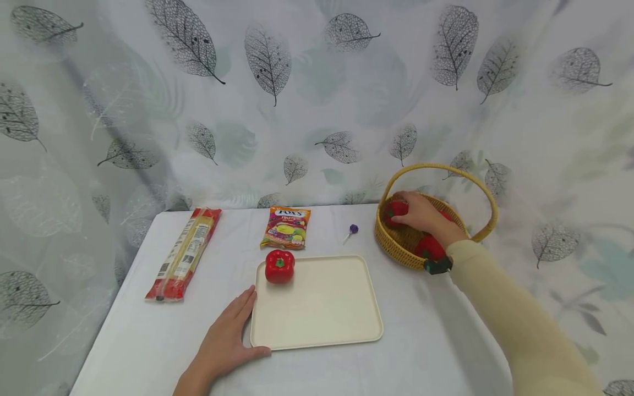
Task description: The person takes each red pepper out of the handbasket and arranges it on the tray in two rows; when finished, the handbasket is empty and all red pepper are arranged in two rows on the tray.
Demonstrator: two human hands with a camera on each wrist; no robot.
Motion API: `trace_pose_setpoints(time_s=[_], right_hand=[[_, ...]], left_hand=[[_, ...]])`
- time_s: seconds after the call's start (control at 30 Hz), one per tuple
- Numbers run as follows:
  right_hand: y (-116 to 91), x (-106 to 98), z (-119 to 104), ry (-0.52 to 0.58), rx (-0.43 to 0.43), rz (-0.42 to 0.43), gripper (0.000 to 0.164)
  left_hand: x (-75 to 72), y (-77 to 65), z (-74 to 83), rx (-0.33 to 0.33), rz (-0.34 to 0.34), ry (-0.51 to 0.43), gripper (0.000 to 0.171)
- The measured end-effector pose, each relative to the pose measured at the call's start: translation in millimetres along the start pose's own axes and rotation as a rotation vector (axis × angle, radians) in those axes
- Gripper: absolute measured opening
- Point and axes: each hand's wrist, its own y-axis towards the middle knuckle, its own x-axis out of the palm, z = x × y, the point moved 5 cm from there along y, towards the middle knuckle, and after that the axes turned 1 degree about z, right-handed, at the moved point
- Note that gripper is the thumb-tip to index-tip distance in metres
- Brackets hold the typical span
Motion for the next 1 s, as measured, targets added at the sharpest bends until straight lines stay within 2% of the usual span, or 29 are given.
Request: trace_pose_setpoints(time_s=[0.33, 0.6, 1.0], right_hand=[[9.6, 4.9, 6.2, -0.048, 0.025, -0.06, 0.071], [10.5, 11.0, 4.9, -0.106, 0.021, -0.067, 0.073], [11.8, 13.8, 5.7, -0.16, 0.068, -0.065, 0.069]], left_hand=[[-0.6, -1.5, 0.9, -0.013, 0.0, -0.008, 0.137], [0.4, 0.1, -0.6, -0.004, 0.004, -0.003, 0.136], [0.9, 0.3, -1.5, -0.012, 0.002, -0.021, 0.136]])
